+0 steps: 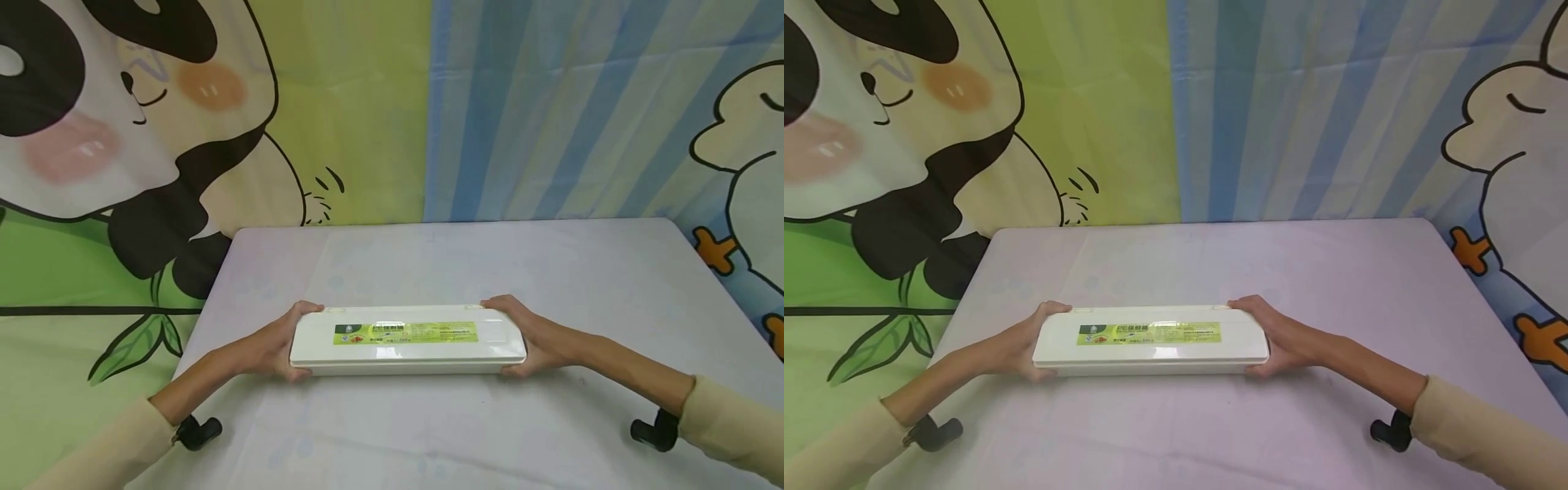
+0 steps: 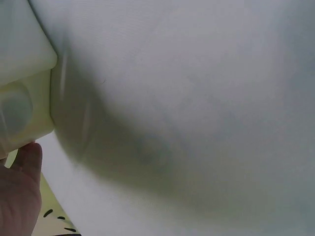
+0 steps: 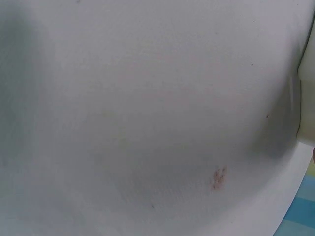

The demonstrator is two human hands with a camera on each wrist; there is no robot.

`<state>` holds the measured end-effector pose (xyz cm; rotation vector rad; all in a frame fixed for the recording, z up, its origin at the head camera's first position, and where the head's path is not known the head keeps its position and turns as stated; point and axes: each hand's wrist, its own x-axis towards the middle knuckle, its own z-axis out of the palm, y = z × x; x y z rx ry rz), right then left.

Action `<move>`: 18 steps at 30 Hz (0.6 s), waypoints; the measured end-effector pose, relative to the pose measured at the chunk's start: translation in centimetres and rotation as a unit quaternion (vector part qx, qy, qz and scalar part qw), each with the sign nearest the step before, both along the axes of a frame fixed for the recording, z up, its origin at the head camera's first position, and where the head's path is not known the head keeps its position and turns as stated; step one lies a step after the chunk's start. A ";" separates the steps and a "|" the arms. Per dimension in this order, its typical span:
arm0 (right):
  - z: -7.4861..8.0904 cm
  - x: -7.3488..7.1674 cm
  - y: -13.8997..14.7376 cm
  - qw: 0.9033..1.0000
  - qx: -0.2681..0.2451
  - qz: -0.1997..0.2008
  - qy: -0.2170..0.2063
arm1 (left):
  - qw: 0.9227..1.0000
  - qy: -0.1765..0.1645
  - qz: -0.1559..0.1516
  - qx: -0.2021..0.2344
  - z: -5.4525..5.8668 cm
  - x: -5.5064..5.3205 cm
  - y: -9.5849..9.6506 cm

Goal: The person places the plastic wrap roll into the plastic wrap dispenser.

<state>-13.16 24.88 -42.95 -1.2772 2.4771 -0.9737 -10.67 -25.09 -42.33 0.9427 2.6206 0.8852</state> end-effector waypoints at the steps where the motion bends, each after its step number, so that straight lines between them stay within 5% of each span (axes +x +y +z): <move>1: -0.1 0.0 0.1 1.000 -0.011 0.001 -0.018 | 1.000 -0.012 0.002 -0.001 0.1 0.0 0.0; 7: -0.5 -0.1 0.4 0.998 -0.049 0.006 -0.048 | 0.999 -0.047 0.021 0.018 -0.1 0.0 0.2; 13: -0.1 0.6 0.4 0.999 0.000 -0.025 -0.036 | 0.995 -0.073 0.026 0.066 -1.4 0.7 0.0; 18: 1.6 0.7 1.7 0.998 0.031 -0.029 -0.049 | 0.994 -0.109 0.029 -0.009 0.1 1.1 -1.5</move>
